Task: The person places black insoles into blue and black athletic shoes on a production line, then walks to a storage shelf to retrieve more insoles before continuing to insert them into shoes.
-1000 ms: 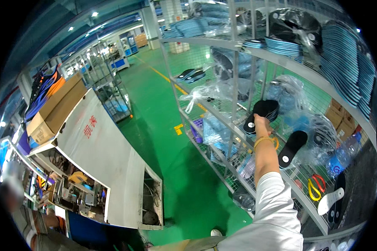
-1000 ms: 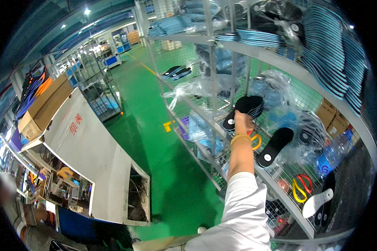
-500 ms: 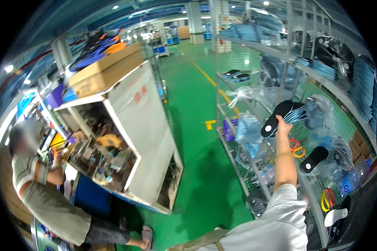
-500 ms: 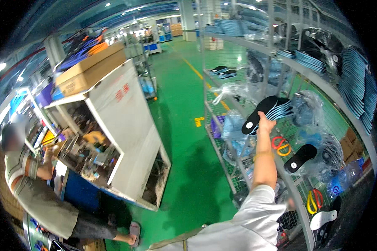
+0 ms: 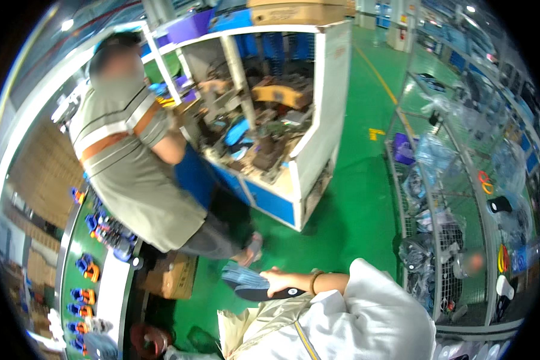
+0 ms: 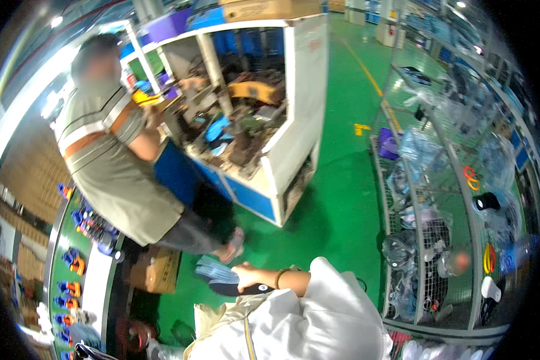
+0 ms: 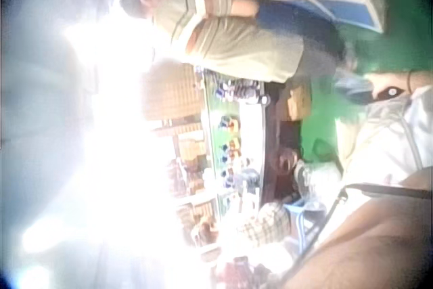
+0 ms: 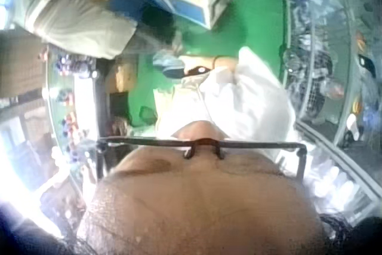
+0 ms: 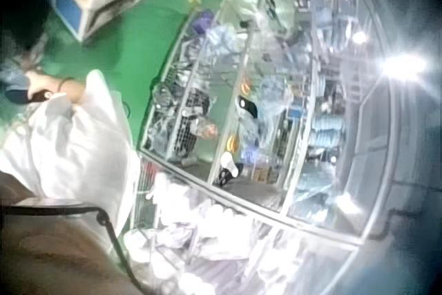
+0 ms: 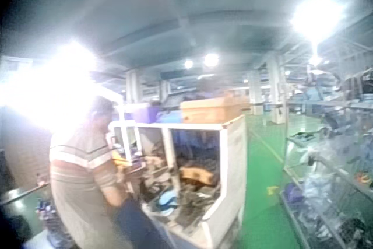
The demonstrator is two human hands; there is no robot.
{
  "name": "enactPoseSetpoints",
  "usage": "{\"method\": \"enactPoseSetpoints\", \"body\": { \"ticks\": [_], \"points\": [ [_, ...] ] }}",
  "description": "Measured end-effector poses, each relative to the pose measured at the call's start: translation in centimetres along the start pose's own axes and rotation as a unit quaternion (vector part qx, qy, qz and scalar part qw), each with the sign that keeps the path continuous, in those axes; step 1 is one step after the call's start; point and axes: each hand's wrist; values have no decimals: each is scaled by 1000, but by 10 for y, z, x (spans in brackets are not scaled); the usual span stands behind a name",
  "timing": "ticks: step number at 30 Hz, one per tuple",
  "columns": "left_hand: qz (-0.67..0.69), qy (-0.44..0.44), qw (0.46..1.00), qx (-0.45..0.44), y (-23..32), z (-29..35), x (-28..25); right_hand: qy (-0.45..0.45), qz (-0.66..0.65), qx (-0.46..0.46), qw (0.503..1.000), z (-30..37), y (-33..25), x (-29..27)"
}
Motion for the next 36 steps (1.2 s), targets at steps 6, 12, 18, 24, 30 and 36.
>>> {"method": "enactPoseSetpoints", "body": {
  "ticks": [6,12,18,24,30,36],
  "points": [
    [121,106,977,-143,-124,49,-31,-214,41,-171,961,-71,-108,70],
    [226,195,912,-282,-173,69,-32,-247,-6,-121,961,-175,-152,86],
    [302,250,816,-425,-191,70,-45,-293,-140,-208,923,-312,-306,114],
    [371,308,745,-462,-195,38,-55,-417,-370,-109,823,-449,-464,156],
    [384,414,750,-344,-222,-36,-128,-145,-88,-189,967,-598,-425,261],
    [388,334,829,-225,-240,-71,-403,-31,-13,-286,958,-562,-439,268]
  ]
}}
Point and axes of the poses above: each hand's wrist, its own z-axis away from the middle knuckle, its own x-axis out of the palm, y = z × x, and after that the axes turned 8 degrees about y, right-handed
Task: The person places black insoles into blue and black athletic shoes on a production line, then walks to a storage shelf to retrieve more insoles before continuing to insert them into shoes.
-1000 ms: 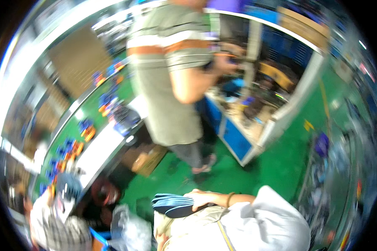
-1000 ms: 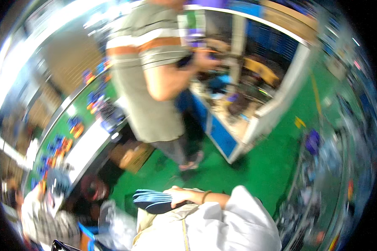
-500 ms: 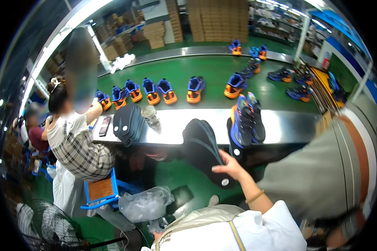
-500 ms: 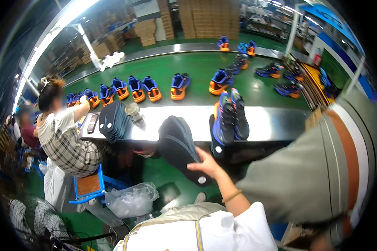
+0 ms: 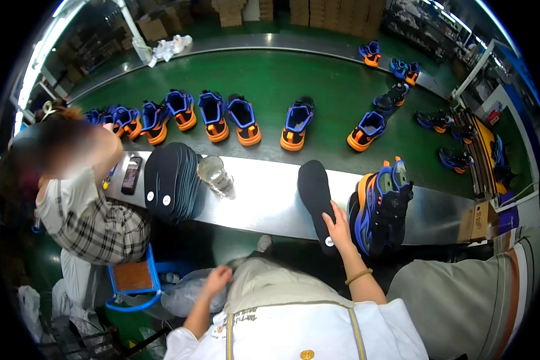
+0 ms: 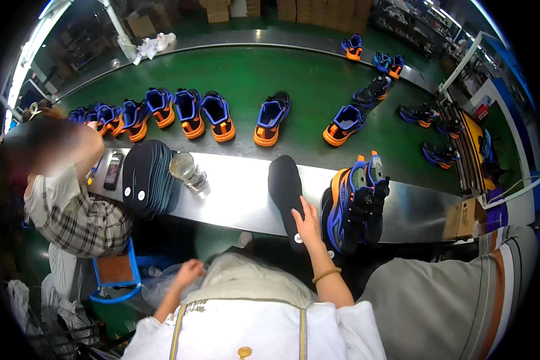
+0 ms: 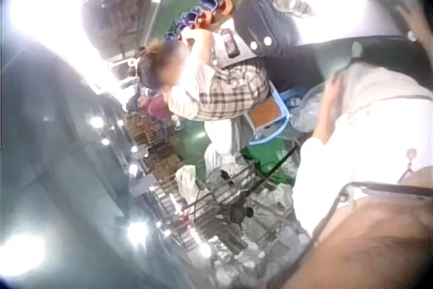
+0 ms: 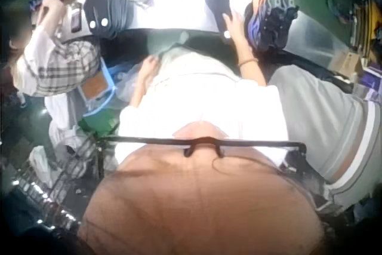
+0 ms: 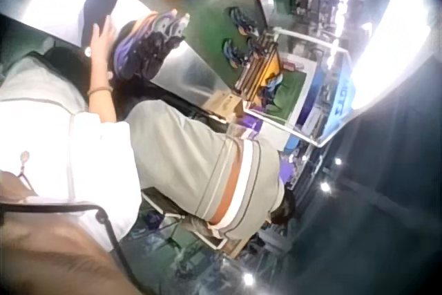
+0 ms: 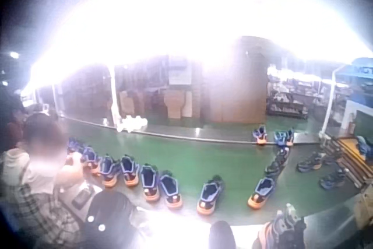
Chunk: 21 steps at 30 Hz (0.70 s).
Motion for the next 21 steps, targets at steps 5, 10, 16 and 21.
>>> {"method": "enactPoseSetpoints", "body": {
  "ticks": [5,10,16,21],
  "points": [
    [-124,-141,969,160,219,-105,-86,13,169,51,984,4,-31,-2],
    [-99,-96,935,326,332,-191,-89,-70,238,116,962,-1,-64,-6],
    [-52,-143,913,380,357,-293,-32,-80,234,180,952,-12,-86,-17],
    [-98,-71,889,441,362,-345,5,63,195,-3,979,-57,-130,5]
  ]
}}
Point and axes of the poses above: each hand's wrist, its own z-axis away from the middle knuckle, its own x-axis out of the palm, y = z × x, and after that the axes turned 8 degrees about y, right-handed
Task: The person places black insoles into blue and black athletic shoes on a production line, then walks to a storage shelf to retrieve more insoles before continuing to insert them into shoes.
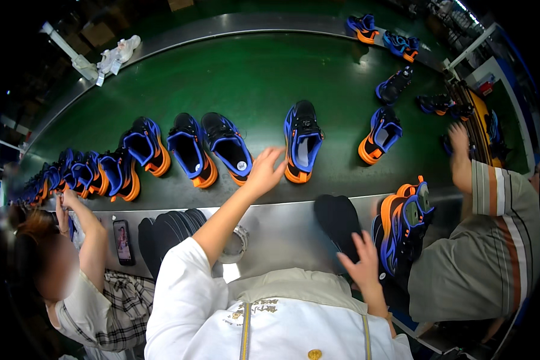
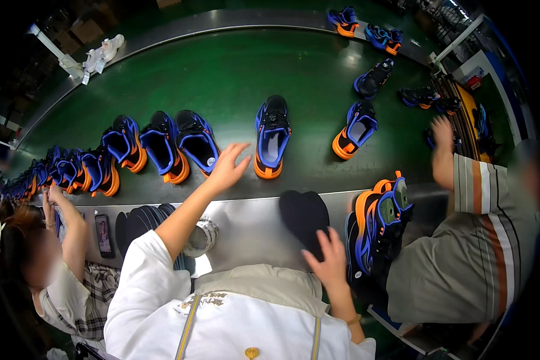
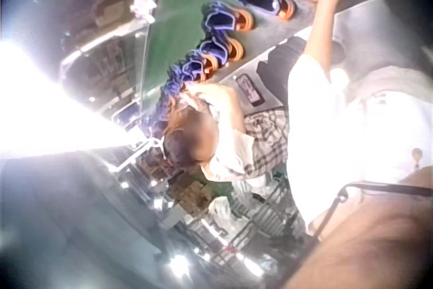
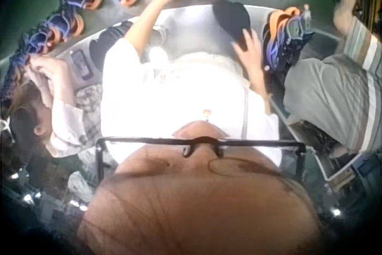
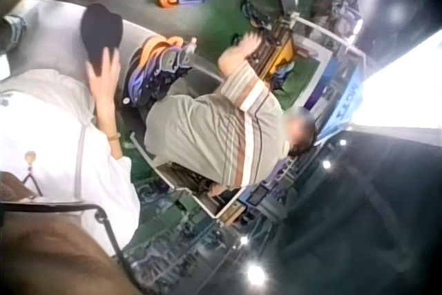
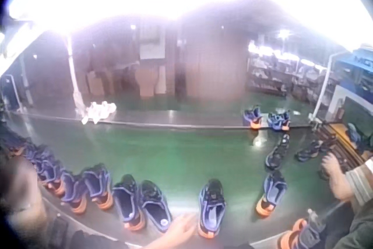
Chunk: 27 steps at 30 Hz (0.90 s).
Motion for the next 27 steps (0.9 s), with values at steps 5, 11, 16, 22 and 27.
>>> {"method": "enactPoseSetpoints", "body": {
  "ticks": [5,11,16,22,27],
  "points": [
    [-156,155,971,94,5,-56,51,-129,-10,-76,989,5,-14,85],
    [-77,77,991,73,-7,-97,63,-180,13,-108,978,2,-20,82],
    [-30,153,987,-51,8,-112,68,-64,60,92,992,17,13,40],
    [15,116,988,-101,6,-111,66,-133,71,218,964,31,47,26],
    [56,68,989,-118,0,-110,64,-90,34,153,984,15,60,-18]
  ]
}}
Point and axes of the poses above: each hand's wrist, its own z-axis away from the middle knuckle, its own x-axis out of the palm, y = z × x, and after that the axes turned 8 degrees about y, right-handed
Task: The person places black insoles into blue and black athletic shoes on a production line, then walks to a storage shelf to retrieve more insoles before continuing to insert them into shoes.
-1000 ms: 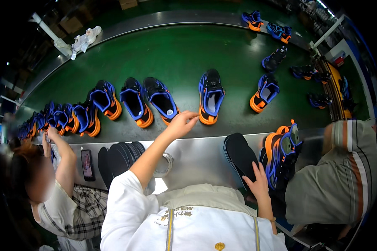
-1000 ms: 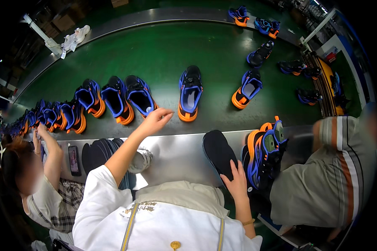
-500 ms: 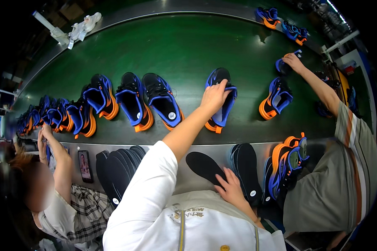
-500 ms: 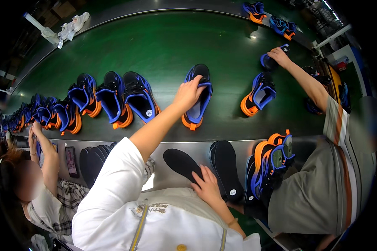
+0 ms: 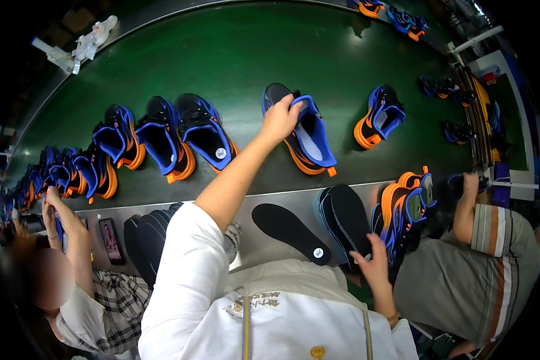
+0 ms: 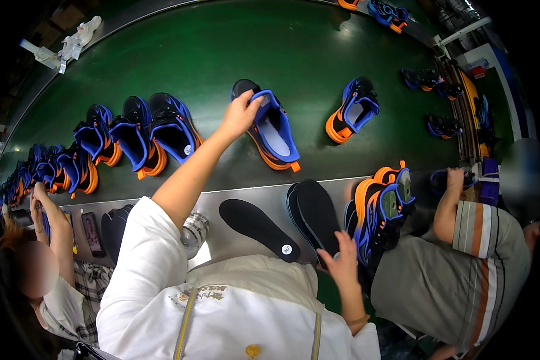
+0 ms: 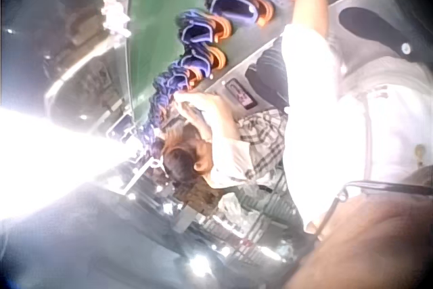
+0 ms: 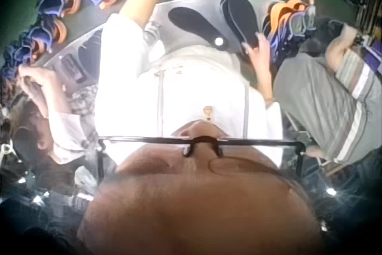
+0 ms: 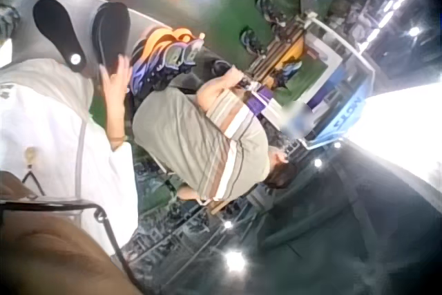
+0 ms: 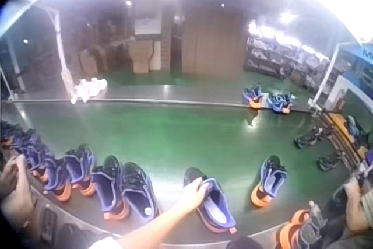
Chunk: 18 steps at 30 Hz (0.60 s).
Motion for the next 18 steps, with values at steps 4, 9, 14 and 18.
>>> {"method": "enactPoseSetpoints", "body": {
  "ticks": [4,9,14,18],
  "points": [
    [30,37,999,10,-19,-1,5,152,-81,-108,979,-63,-28,-58],
    [44,37,998,-36,-11,3,14,207,-29,-248,946,-144,-106,-70],
    [108,15,991,-72,-16,5,9,94,37,-368,925,-187,-121,-38],
    [145,46,984,-90,-29,2,13,48,84,-412,906,-214,-124,3]
  ]
}}
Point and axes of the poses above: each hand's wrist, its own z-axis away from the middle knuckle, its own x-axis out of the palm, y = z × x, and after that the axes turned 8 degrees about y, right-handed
